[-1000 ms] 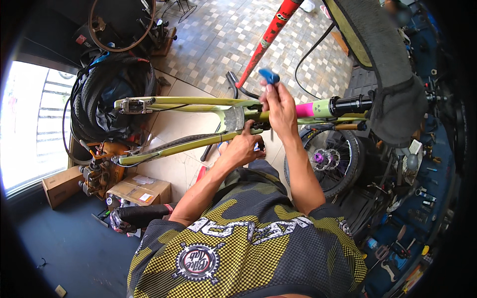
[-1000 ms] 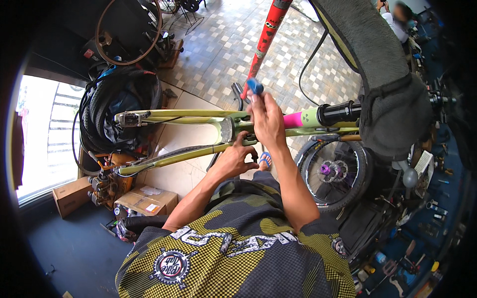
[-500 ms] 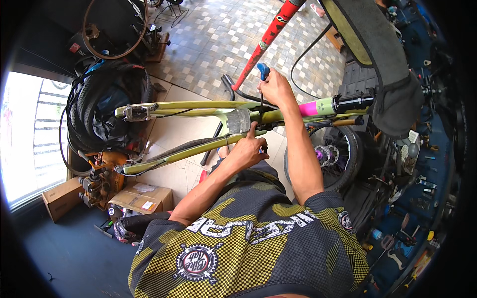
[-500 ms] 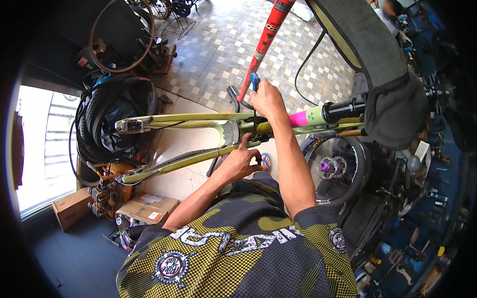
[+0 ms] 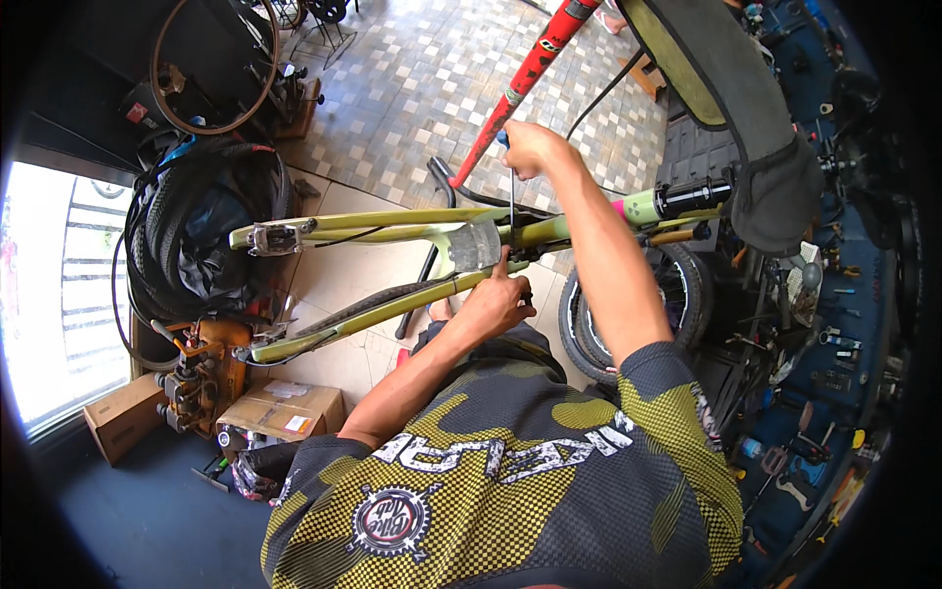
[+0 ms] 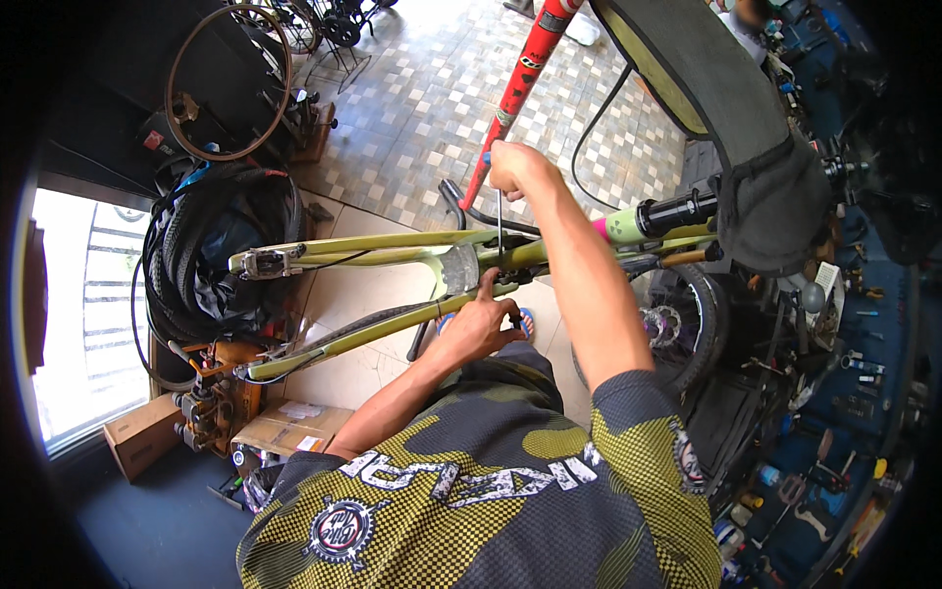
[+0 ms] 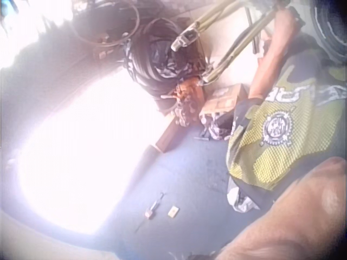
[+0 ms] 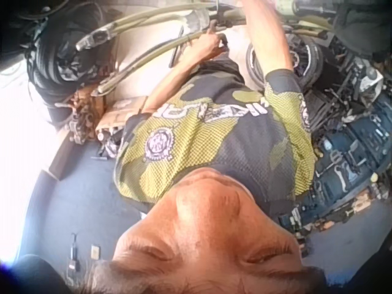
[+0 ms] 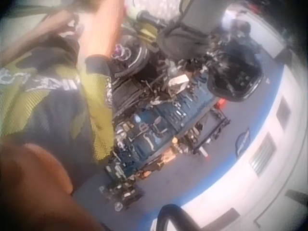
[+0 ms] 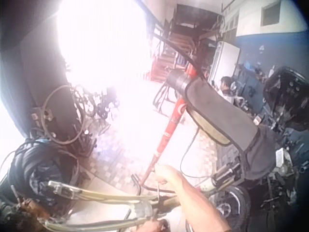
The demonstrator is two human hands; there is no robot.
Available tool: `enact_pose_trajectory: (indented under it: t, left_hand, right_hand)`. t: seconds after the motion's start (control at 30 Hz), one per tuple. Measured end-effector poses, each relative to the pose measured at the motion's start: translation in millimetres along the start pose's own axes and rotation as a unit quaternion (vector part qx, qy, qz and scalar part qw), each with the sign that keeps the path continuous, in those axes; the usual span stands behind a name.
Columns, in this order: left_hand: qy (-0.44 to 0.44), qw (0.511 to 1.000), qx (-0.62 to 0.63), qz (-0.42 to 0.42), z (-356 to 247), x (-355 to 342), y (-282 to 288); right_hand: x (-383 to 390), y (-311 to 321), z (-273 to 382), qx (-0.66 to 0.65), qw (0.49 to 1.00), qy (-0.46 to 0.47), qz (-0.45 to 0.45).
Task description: The person uses a hex key to tighten bolts on the rear linkage of a green mountain bike frame mounted on a repair stand. They then remove the rear shock absorber, wipe it with a cloth, and handle it for inspection.
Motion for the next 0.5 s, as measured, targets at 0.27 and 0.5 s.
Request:
enact_pose_trajectory:
  t: [0.27,0.5]
  left_hand:
    - [0.004,0.999,0.033,0.002,6,-2,-7]
    - [-0.049,0.996,0.041,-0.054,0,-1,-5]
  right_hand:
    - [6,34,36,0.257,0.962,0.045,0.084]
    - [9,35,30,0.283,0.952,0.046,0.111]
Point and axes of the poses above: each hand's wrist, its own x-axis away from the middle knuckle, its own y-axis out of the back of the hand, z = x × y, the point moved 8 cm from there along -x, towards the middle knuckle, and after that the axes turned 9 degrees about -y, right-handed, at the moved point
